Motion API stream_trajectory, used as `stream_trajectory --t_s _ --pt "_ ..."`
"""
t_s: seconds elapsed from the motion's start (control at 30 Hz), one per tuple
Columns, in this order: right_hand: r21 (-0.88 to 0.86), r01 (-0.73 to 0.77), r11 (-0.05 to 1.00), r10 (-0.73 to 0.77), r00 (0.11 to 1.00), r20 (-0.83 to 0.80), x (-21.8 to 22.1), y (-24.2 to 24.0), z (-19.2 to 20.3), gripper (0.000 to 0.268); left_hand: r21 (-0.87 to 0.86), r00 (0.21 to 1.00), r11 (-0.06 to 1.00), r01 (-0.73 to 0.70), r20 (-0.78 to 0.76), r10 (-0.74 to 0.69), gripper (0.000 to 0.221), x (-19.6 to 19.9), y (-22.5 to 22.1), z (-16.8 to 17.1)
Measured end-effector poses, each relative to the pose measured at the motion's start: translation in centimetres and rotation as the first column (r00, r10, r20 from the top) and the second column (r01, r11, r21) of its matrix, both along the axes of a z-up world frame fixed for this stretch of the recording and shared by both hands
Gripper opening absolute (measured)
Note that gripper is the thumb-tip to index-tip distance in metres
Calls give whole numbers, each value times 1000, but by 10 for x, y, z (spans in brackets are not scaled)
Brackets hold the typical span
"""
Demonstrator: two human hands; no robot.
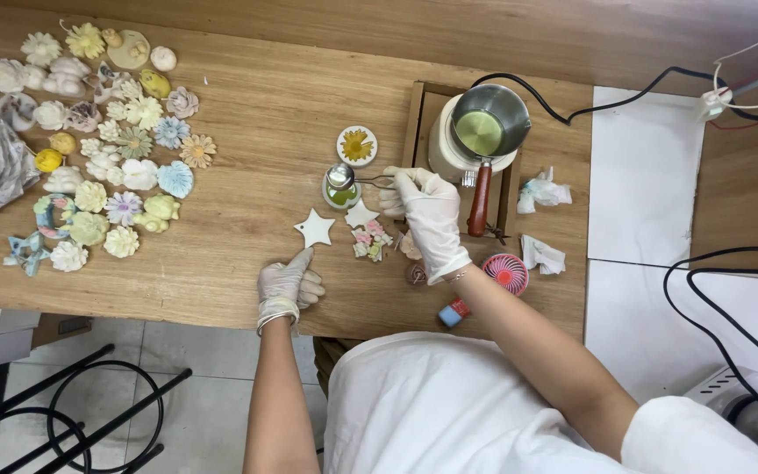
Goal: Pouring melted green wax into small flower-shaped molds using a spoon.
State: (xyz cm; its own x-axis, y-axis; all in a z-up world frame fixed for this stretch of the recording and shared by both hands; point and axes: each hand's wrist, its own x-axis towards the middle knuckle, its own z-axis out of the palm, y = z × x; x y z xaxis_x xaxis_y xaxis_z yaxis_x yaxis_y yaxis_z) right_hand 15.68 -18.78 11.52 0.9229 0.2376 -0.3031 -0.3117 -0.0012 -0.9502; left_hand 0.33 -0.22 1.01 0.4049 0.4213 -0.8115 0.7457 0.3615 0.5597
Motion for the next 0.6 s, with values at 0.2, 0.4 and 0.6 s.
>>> stream_trajectory --t_s 0.2,0.4,0.6 --pt "-60 -14 998 20 993 115 -8 13 -32 23 -43 998 997 -57 1 57 46 1 0 0" --pt "-328 -37 944 169 907 386 -15 8 -58 24 -55 999 997 -49 11 50 48 0 1 -5" --pt "-364 -22 931 267 720 640 -20 -1 -78 30 -19 1000 1000 -18 4 18 48 0 1 -3"
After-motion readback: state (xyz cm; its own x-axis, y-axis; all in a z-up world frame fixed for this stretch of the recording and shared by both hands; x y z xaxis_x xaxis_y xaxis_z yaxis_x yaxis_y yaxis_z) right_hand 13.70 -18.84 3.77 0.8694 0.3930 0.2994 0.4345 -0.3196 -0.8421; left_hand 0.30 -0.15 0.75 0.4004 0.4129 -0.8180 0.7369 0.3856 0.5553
